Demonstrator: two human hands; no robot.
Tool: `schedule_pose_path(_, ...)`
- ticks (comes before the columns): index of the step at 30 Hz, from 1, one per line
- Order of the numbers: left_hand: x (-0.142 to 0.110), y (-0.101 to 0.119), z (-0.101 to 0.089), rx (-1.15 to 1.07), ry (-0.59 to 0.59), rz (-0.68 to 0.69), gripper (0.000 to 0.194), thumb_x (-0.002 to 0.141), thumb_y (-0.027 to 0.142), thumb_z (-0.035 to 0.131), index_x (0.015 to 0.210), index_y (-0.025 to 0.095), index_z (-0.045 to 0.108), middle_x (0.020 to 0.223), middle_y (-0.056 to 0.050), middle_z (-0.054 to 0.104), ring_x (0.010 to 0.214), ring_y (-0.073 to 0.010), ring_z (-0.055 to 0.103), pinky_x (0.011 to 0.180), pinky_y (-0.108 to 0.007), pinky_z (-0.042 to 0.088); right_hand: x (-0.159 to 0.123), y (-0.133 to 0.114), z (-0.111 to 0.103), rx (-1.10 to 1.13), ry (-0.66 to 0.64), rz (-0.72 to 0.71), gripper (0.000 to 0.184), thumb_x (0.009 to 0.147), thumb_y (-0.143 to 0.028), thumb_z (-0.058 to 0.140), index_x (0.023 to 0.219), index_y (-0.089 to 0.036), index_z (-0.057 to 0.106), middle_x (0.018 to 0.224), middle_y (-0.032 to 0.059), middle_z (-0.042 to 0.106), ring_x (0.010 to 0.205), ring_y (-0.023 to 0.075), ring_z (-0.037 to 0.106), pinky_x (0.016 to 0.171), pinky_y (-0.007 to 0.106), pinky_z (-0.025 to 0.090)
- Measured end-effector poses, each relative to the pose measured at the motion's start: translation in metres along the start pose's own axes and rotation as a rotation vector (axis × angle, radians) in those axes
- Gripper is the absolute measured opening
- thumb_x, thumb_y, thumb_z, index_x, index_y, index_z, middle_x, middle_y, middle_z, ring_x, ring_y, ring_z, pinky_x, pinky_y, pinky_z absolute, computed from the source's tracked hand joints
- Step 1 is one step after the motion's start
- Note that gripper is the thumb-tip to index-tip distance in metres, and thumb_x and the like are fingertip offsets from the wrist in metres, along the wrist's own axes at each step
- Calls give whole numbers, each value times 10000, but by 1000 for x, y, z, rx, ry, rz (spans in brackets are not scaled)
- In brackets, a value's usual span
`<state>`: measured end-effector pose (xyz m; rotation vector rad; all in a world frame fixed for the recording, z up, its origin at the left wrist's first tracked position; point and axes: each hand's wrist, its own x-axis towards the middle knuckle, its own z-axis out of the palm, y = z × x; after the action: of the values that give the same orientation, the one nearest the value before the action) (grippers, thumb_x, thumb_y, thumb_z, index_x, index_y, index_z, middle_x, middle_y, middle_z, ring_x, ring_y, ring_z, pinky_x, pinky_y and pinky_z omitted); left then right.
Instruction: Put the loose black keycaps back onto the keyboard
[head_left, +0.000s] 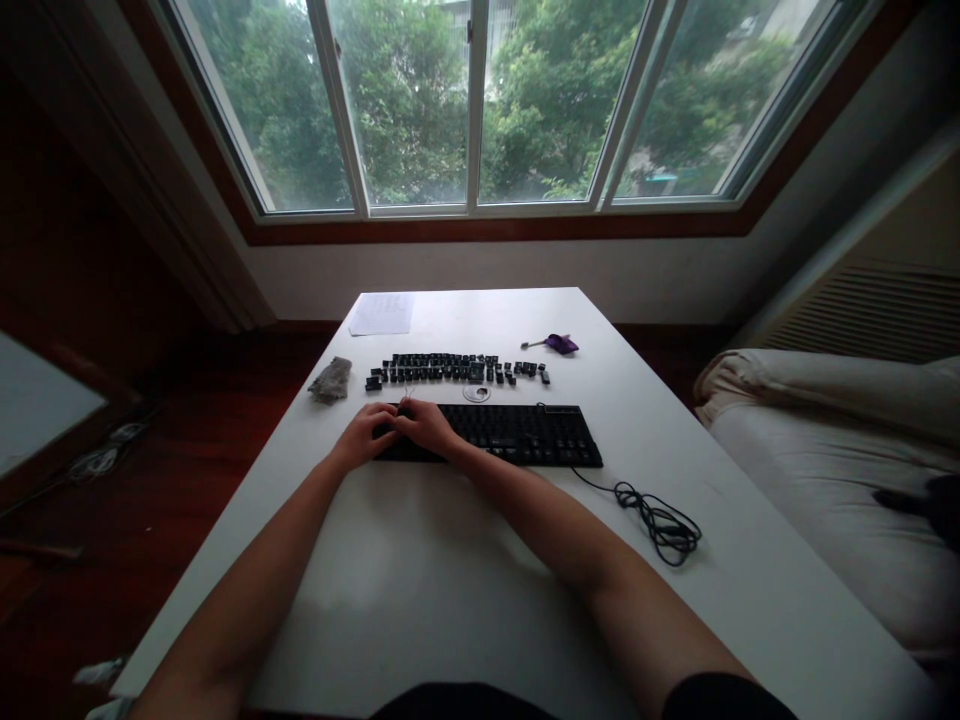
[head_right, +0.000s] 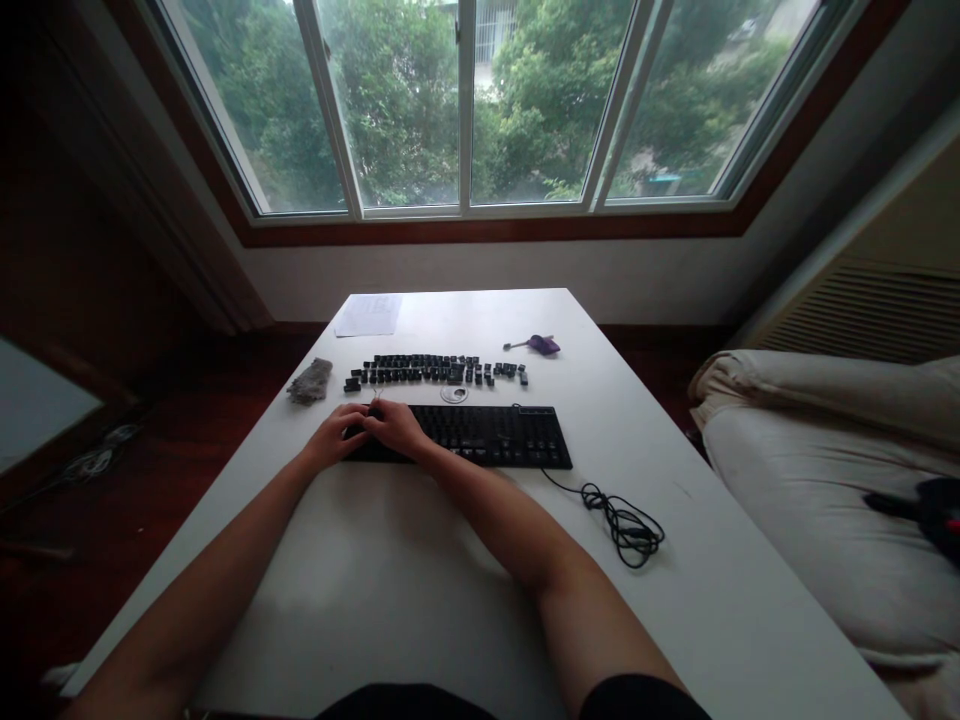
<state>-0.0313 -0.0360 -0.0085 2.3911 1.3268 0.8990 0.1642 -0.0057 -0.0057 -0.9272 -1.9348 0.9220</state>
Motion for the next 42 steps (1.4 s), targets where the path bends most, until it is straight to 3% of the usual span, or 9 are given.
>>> schedule_pose_path(6,0,-2,-15,-74,-138,3,152,842,372,687,932,252,710,1328,-62,589,1255,-266,526,1103,-433,420,-2,-2,1,35,0,49,118,797,-279,628,859,-198,688,723,-20,660,662,134,554,636,233,387)
schedule_pose_path(13,-1,0,-19,-86,-167,12,145,846,376,684,914,250,708,1355,-64,572,1261,-264,532,1104,-428,422,-2,-2,-1,66,-18,45,101,781,-255,610,837,-197,672,683,-32,631,643,128,542,636,232,398)
schedule_pose_path(16,-2,0,-19,-122,-177,16,169,844,383,691,942,247,708,1368,-72,564,1261,-265,533,1109,-428,418,-1,0,0,189,-6,30,90,795,-271,593,817,-195,636,673,-33,621,636,127,551,620,228,412)
schedule_pose_path(19,-3,0,-18,-135,-170,30,192,863,394,672,980,248,718,1374,-76,562,1274,-270,519,1122,-435,403,1,2,1,312,15,44,106,811,-290,570,847,-199,610,665,-36,627,616,126,566,603,226,430)
schedule_pose_path(27,-2,-3,-9,-144,-74,20,200,863,396,676,991,249,718,1291,-75,620,1224,-268,553,1088,-437,421,4,7,3,317,76,76,87,785,-277,570,790,-193,586,665,-30,640,626,125,580,603,220,446)
schedule_pose_path(34,0,0,-3,-64,-32,15,92,849,320,676,882,235,693,1231,-66,639,1180,-256,560,1054,-436,432,6,8,6,397,147,98,110,783,-301,570,792,-193,582,648,-28,627,601,127,581,574,225,449)
schedule_pose_path(38,0,3,-5,-12,-4,14,134,832,300,686,952,241,687,1231,-69,630,1179,-255,548,1057,-444,428,7,8,5,447,190,112,147,790,-337,580,809,-191,578,656,-24,632,596,126,586,576,231,461)
schedule_pose_path(42,-1,1,-14,32,35,-26,124,834,338,681,858,219,655,1266,-74,614,1205,-267,529,1072,-459,413,7,8,5,452,190,150,171,802,-360,576,830,-190,576,664,-18,642,590,126,595,578,235,467)
